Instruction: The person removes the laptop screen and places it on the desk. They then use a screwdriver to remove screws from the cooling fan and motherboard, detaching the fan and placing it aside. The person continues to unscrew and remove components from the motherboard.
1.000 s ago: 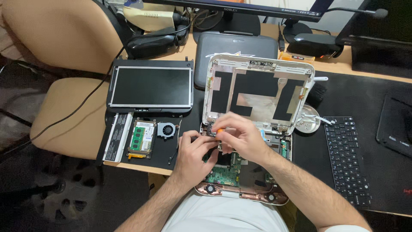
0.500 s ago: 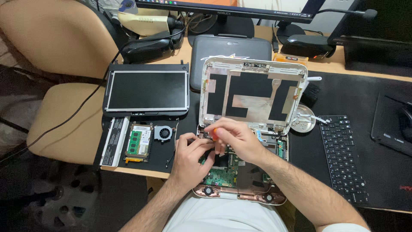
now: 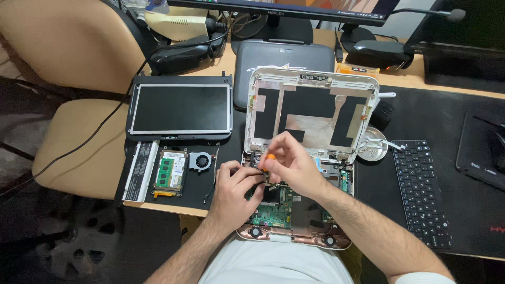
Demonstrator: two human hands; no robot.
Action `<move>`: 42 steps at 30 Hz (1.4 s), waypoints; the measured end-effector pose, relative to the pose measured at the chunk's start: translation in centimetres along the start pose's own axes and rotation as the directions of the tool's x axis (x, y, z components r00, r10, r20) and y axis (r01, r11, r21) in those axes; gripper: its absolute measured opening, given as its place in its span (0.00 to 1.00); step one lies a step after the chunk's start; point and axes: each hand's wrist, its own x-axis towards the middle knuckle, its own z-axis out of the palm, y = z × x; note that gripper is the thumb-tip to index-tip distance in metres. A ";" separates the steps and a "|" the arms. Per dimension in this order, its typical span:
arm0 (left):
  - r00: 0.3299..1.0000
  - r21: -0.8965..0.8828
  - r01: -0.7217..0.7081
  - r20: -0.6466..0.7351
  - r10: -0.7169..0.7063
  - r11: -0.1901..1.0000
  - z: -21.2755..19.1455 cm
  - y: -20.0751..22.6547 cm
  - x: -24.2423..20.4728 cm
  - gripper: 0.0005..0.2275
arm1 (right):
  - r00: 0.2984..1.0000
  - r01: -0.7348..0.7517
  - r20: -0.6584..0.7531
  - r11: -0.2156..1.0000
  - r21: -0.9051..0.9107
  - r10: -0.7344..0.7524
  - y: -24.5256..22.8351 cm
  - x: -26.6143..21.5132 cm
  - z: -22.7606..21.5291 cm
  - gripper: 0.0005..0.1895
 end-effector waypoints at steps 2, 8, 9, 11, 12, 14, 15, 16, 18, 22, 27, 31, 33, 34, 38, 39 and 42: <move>1.000 0.007 -0.004 -0.003 0.004 1.000 0.0 0.1 0.1 0.03 | 1.000 -0.007 -0.007 1.000 -0.012 0.006 -1.6 0.0 0.5 0.13; 1.000 0.021 -0.008 -0.004 0.009 1.000 -0.3 0.3 0.3 0.03 | 1.000 0.002 0.014 1.000 -0.020 -0.002 -0.4 0.1 -0.3 0.16; 1.000 0.022 -0.008 -0.002 0.008 1.000 -0.3 0.4 0.3 0.03 | 1.000 0.011 -0.005 1.000 -0.016 -0.011 -0.1 0.1 -0.5 0.18; 1.000 0.021 -0.009 -0.001 0.009 1.000 0.0 0.1 0.1 0.03 | 1.000 0.024 -0.014 0.999 -0.027 -0.024 -0.2 0.2 -0.2 0.13; 1.000 0.020 -0.009 -0.001 0.009 1.000 0.1 -0.1 0.0 0.02 | 0.999 0.035 -0.022 0.999 -0.039 -0.036 -0.3 0.2 -0.1 0.11; 1.000 0.021 -0.009 -0.006 0.009 1.000 0.2 0.0 0.0 0.02 | 1.000 0.003 -0.023 0.999 -0.048 -0.004 -1.0 0.0 0.2 0.09; 1.000 0.023 -0.010 -0.012 0.010 1.000 0.2 0.0 0.0 0.02 | 0.999 -0.028 -0.025 0.998 -0.056 0.026 -1.3 -0.1 0.3 0.11; 1.000 0.023 -0.009 -0.011 0.009 1.000 0.1 0.1 0.1 0.02 | 0.999 -0.029 -0.024 0.998 -0.056 0.027 -1.5 0.0 0.4 0.11; 1.000 0.011 -0.013 -0.008 0.013 1.000 -0.2 0.2 0.4 0.03 | 1.000 -0.012 0.013 1.000 -0.013 0.012 -1.9 0.1 0.6 0.18; 1.000 0.012 -0.007 -0.009 0.007 1.000 0.1 -0.1 0.1 0.03 | 0.999 0.023 -0.025 1.000 0.012 -0.023 -0.5 0.4 -0.1 0.15; 0.999 0.014 -0.021 -0.034 0.022 1.000 0.0 0.1 0.3 0.03 | 0.999 -0.035 -0.032 0.999 -0.032 0.034 -1.6 0.2 0.3 0.15; 1.000 0.016 0.006 -0.011 -0.006 1.000 0.4 -0.4 -0.2 0.05 | 1.000 0.000 -0.024 1.000 -0.007 -0.001 -0.5 0.4 -0.3 0.16; 1.000 0.007 0.002 -0.007 -0.002 1.000 0.4 -0.5 -0.5 0.04 | 0.999 0.028 -0.043 1.000 0.010 -0.028 0.2 0.3 -0.4 0.11; 1.000 0.010 0.005 -0.007 -0.005 1.000 0.4 -0.5 -0.3 0.04 | 0.999 0.027 -0.040 1.000 0.012 -0.027 -0.6 0.3 0.0 0.11; 1.000 0.012 0.008 -0.023 -0.008 1.000 0.4 -0.4 -0.3 0.03 | 0.999 -0.019 -0.046 0.998 -0.065 0.016 -1.7 0.1 0.5 0.15; 1.000 0.007 0.006 -0.024 -0.006 1.000 0.4 -0.4 -0.3 0.03 | 0.999 -0.027 -0.043 0.997 -0.079 0.024 -1.5 0.1 0.4 0.18; 1.000 0.017 -0.002 -0.017 0.003 1.000 0.6 -0.7 -0.5 0.02 | 0.998 0.044 -0.049 0.997 -0.059 -0.047 0.2 0.1 0.2 0.15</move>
